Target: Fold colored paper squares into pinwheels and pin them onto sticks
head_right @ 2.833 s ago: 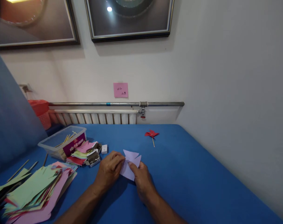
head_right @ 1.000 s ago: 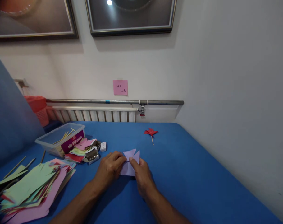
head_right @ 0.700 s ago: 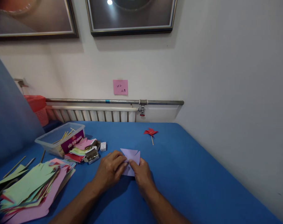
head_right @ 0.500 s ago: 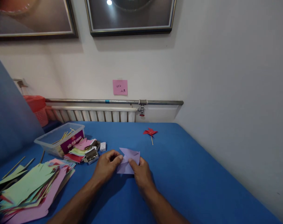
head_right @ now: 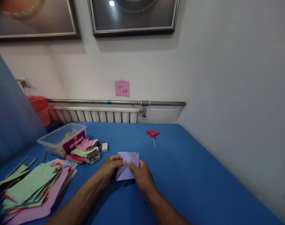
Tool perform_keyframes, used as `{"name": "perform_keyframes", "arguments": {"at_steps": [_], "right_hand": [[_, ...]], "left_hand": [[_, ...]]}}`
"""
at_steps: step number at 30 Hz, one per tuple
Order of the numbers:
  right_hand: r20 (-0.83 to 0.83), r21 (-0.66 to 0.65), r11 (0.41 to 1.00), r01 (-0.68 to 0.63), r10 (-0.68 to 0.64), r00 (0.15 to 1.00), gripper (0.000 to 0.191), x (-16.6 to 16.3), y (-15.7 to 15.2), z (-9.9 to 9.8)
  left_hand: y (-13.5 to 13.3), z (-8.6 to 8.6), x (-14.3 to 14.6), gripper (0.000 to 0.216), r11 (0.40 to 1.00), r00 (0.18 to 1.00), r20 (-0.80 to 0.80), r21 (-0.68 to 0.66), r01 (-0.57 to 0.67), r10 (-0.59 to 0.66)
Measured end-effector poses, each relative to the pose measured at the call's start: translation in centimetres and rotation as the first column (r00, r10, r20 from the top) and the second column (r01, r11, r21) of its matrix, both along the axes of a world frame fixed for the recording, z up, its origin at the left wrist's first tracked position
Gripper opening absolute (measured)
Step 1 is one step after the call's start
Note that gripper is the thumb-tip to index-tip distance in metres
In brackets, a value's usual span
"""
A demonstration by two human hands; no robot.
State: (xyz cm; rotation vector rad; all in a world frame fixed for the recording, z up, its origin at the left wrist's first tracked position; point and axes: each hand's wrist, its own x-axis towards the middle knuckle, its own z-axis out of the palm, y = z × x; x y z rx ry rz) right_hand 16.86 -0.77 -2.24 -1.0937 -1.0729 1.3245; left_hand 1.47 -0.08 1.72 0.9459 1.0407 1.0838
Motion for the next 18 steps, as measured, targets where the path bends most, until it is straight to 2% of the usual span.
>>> {"name": "perform_keyframes", "arguments": {"at_steps": [7,14,18], "right_hand": [[-0.066,-0.015,0.998,-0.056,0.055,0.996,0.037,-0.3,-0.8,0.9],[-0.175,0.035,0.999,-0.022,0.027,0.984,0.041,-0.4,-0.4,1.3],[-0.208,0.026,0.999,-0.021,0.026,0.978,0.043,-0.4,-0.2,1.4]], "left_hand": [[0.3,-0.5,0.1,0.025,0.998,0.997,-0.058,-0.026,-0.048,0.047],[-0.1,0.3,0.6,0.018,0.996,0.990,-0.123,-0.035,-0.078,0.073],[0.0,0.1,0.8,0.016,0.998,0.991,-0.127,-0.040,-0.057,0.051]]}}
